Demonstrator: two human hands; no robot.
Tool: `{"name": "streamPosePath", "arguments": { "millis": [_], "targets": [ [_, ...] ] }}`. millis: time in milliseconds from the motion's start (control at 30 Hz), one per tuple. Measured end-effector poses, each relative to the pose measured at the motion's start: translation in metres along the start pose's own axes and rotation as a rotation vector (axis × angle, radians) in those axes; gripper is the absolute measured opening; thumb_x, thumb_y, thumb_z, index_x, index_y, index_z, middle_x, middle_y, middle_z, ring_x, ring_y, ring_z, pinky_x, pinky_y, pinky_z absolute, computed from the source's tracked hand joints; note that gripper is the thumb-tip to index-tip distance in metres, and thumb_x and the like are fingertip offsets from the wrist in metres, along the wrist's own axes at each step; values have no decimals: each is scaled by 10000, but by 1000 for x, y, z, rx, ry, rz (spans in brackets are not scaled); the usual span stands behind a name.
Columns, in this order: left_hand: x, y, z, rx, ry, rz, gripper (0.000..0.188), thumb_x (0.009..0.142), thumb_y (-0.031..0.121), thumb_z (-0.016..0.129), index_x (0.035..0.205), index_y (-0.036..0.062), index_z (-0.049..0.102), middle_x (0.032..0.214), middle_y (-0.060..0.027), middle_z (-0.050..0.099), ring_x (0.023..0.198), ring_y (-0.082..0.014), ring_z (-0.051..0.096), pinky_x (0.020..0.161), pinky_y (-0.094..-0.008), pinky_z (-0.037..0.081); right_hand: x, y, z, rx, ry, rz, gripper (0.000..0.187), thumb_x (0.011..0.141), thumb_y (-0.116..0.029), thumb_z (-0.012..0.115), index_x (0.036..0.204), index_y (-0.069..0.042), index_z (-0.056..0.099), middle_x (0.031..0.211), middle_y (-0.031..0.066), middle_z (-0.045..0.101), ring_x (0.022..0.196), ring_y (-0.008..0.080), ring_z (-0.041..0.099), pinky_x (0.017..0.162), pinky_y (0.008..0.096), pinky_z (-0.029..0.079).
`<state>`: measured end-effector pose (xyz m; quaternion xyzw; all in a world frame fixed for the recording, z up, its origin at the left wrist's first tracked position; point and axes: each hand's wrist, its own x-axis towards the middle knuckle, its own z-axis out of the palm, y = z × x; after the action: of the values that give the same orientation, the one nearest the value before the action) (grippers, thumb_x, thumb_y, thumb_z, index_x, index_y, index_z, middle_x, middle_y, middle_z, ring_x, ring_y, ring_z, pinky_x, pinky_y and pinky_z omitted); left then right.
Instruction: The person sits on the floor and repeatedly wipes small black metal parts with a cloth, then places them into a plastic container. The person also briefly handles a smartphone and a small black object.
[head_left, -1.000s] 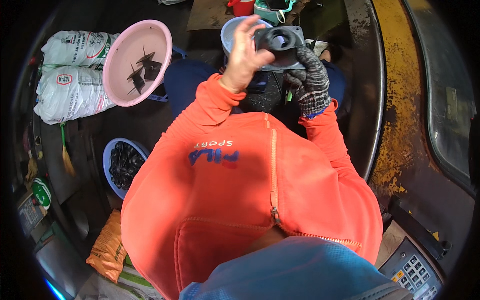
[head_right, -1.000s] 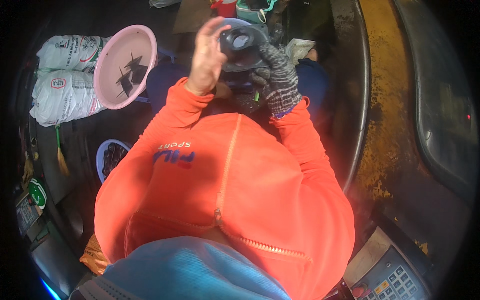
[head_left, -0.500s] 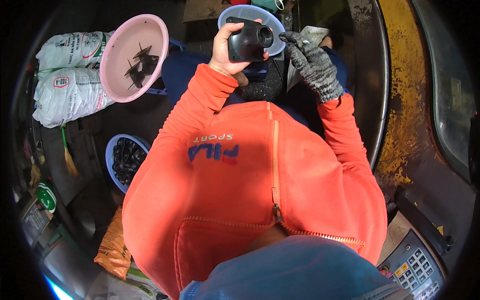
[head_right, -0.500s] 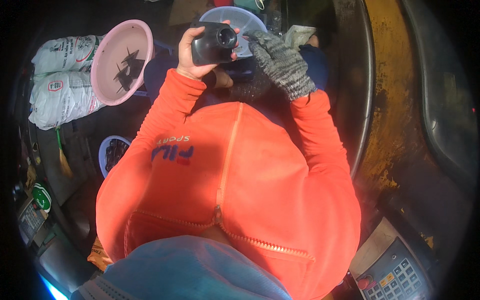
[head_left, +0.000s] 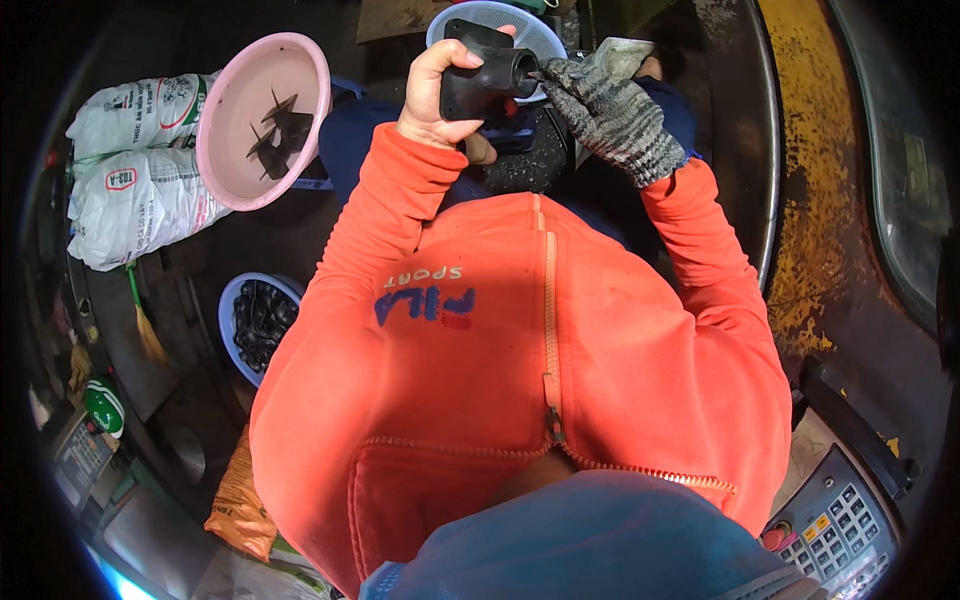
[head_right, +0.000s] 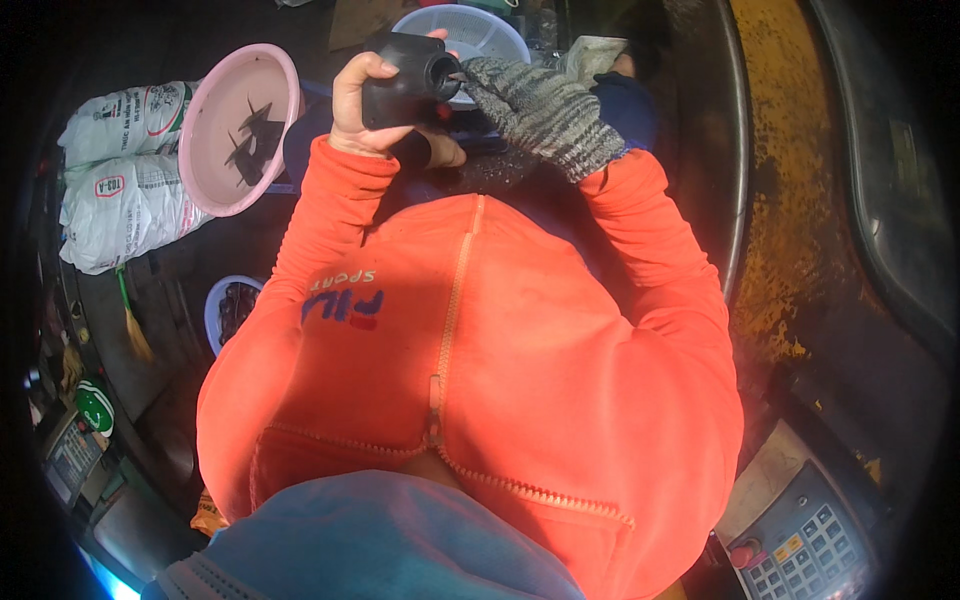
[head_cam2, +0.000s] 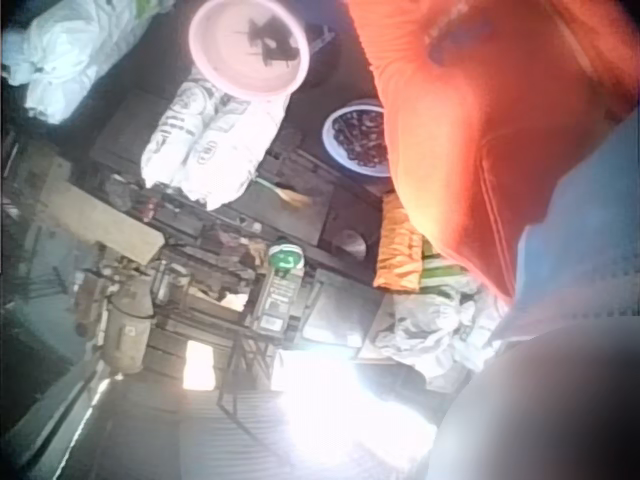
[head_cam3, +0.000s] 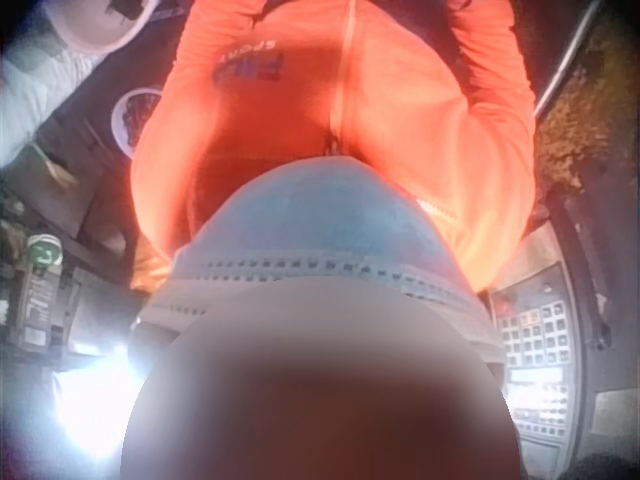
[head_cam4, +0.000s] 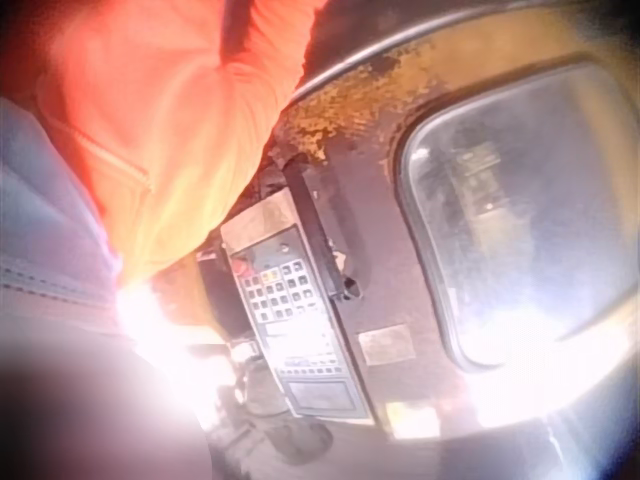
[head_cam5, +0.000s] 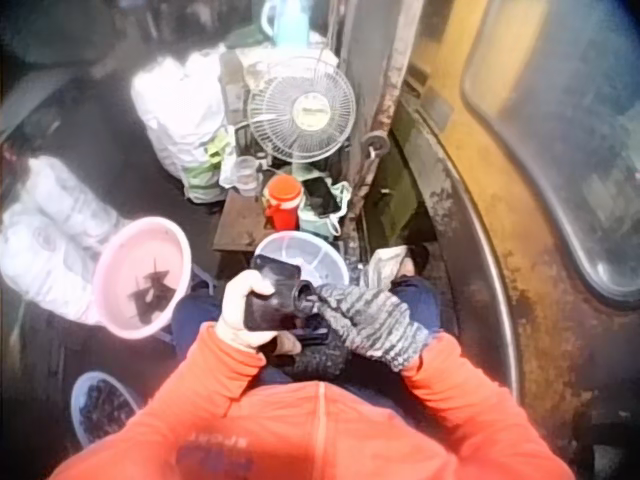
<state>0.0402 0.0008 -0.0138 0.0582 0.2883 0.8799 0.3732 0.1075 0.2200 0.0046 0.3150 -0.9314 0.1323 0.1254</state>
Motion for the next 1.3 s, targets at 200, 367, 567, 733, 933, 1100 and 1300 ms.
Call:
{"name": "streamPosePath", "arguments": {
  "millis": [200,367,567,733,933,1100,1300],
  "targets": [
    [4,3,5,43,2,156,718,658,161,489,1318,-91,363,1163,-247,546,1006,-329,565,822,-455,502,-1,-6,13,22,-3,50,357,875,-81,539,1230,-49,563,1203,157,577,1079,304,575,915,368,464],
    [4,6,13,51,-77,262,764,657,142,554,1349,-81,319,1188,-215,509,1032,-289,544,897,-395,465,1,-10,21,-104,166,-89,481,838,-120,524,1315,-85,476,1245,138,537,1046,290,579,814,384,511],
    [3,4,31,70,-51,456,842,561,46,550,1363,-84,332,1182,-169,518,1048,-269,554,932,-344,457,7,-22,13,-10,241,-78,496,844,-131,532,1328,-68,443,1226,152,537,1061,299,570,857,388,495],
    [2,6,33,336,-93,578,881,616,124,651,1394,-70,286,1193,-146,503,1048,-243,549,924,-333,444,12,-32,0,165,202,-36,484,833,-157,560,1299,-74,460,1195,145,550,1018,305,583,830,399,497],
    [11,10,24,757,-212,903,972,679,288,750,1417,-65,226,1270,-151,438,1087,-215,509,914,-322,427,23,-37,-34,537,-99,157,378,833,-173,581,1194,-73,534,1045,114,605,926,270,608,761,381,501],
    [10,16,21,1082,-263,1103,891,689,234,647,1410,-39,201,1233,-187,424,999,-235,496,869,-349,440,28,-50,-62,1572,-269,856,256,893,-233,573,1090,-70,600,887,26,581,772,120,556,623,258,449],
    [15,22,16,1280,-320,1323,828,608,120,585,1373,-32,307,1241,-214,440,1033,-290,531,890,-376,462,32,-52,-65,1903,-260,1087,301,924,-369,538,1055,-111,618,561,-88,400,391,10,313,338,164,231]
  ]
}}
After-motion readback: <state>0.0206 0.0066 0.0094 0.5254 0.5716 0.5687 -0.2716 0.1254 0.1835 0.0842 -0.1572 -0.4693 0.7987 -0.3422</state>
